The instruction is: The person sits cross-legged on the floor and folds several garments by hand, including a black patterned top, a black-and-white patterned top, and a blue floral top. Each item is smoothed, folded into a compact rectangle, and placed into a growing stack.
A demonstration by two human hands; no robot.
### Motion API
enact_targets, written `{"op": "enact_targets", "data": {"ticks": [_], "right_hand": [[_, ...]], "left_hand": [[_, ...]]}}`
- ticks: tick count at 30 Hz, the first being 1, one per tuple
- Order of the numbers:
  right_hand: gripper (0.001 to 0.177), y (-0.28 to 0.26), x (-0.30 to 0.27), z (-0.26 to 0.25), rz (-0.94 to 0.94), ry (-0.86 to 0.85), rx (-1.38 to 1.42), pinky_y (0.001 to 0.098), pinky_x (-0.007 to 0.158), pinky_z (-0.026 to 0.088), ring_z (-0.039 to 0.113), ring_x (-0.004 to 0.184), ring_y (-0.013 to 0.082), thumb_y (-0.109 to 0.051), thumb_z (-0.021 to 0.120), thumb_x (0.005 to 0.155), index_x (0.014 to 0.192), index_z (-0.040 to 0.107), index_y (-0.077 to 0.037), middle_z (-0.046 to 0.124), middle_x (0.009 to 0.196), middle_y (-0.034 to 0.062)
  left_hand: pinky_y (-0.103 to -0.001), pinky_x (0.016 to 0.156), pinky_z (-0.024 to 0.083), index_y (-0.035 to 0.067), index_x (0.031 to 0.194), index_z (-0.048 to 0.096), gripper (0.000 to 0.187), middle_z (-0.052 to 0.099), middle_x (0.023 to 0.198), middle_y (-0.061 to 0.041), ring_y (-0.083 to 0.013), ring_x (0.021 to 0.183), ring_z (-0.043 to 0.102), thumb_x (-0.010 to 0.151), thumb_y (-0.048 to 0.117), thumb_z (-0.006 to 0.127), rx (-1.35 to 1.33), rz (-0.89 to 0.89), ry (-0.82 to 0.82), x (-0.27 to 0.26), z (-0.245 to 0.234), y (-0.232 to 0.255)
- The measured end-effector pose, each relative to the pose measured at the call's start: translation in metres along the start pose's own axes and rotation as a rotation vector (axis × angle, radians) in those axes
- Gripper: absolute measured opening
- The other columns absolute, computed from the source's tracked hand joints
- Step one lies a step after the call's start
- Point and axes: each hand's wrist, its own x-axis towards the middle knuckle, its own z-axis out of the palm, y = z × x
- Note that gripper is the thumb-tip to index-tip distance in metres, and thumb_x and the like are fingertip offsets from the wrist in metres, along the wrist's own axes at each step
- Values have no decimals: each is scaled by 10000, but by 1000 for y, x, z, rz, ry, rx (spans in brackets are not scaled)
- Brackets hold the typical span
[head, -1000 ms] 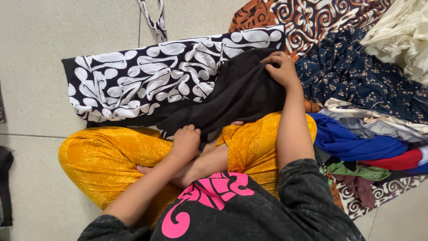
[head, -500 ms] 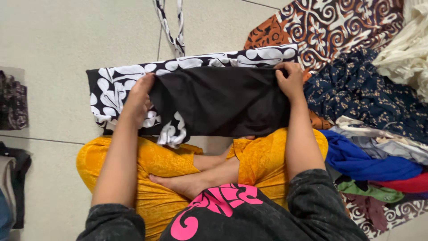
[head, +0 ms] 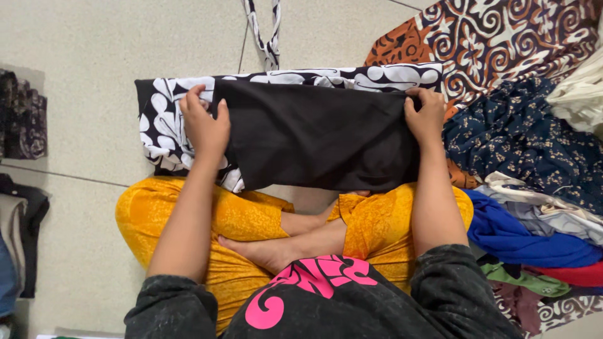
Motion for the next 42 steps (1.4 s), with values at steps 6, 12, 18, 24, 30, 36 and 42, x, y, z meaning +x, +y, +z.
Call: {"op": "enact_targets", "data": {"ticks": [6, 12, 18, 24, 30, 36, 42], "right_hand": [[238, -49, -4, -32, -24, 13, -23, 441, 961, 447, 574, 1028, 304, -189, 830, 960, 955, 636, -51, 623, 970, 98], [418, -124, -54, -65, -5, -814, 45, 425, 870, 509, 645, 963, 286, -384, 898, 723, 880, 685, -60, 674, 951, 99], [489, -122, -88, -96, -138, -852, -96, 444, 946, 458, 610, 1138, 319, -238, 836, 632, 1100, 746, -130, 698, 1153, 80], [381, -91, -107, -100, -15, -763, -135, 432, 888, 507, 677, 1032, 300, -210, 827, 624, 994, 768, -140, 745, 1025, 59], [191, -61, -110, -94, 147, -660, 259, 355, 717, 553, 710, 767, 265, -119, 783, 737, 910, 729, -58, 724, 821, 120], [108, -58, -72, -85, 47, -140, 368, 357, 775, 530, 683, 830, 254, -72, 746, 885, 968, 681, -47, 701, 897, 77], [263, -55, -40, -32, -17, 38, -152, 454, 930, 433, 610, 1018, 292, -171, 822, 862, 1074, 677, -118, 672, 1005, 58]], "left_hand": [[-454, 756, 530, 94, 943, 692, 313, 634, 943, -97, -324, 911, 633, 868, 358, 843, 286, 313, -502, -71, -27, 50], [-396, 796, 465, 107, 977, 695, 224, 628, 949, -69, -258, 925, 622, 764, 172, 676, 693, 773, -517, -112, -20, 47], [-439, 938, 452, 105, 1046, 681, 198, 632, 1072, -78, -285, 1051, 607, 850, 117, 657, 566, 640, -475, -94, -23, 40], [-480, 974, 438, 68, 1079, 694, 371, 648, 1193, -165, -350, 1148, 581, 725, 179, 681, 265, 934, -514, -126, 22, 76], [-452, 1038, 458, 97, 955, 685, 161, 678, 1175, -108, -312, 1198, 625, 837, 191, 742, 342, 942, -522, -131, 45, 68], [-442, 911, 467, 55, 935, 665, 307, 700, 939, -94, -302, 975, 662, 891, 341, 770, 90, 511, -642, -109, 40, 73], [-460, 849, 451, 66, 924, 679, 200, 705, 866, -113, -333, 901, 680, 853, 242, 743, 210, 632, -387, -107, 66, 81]]}}
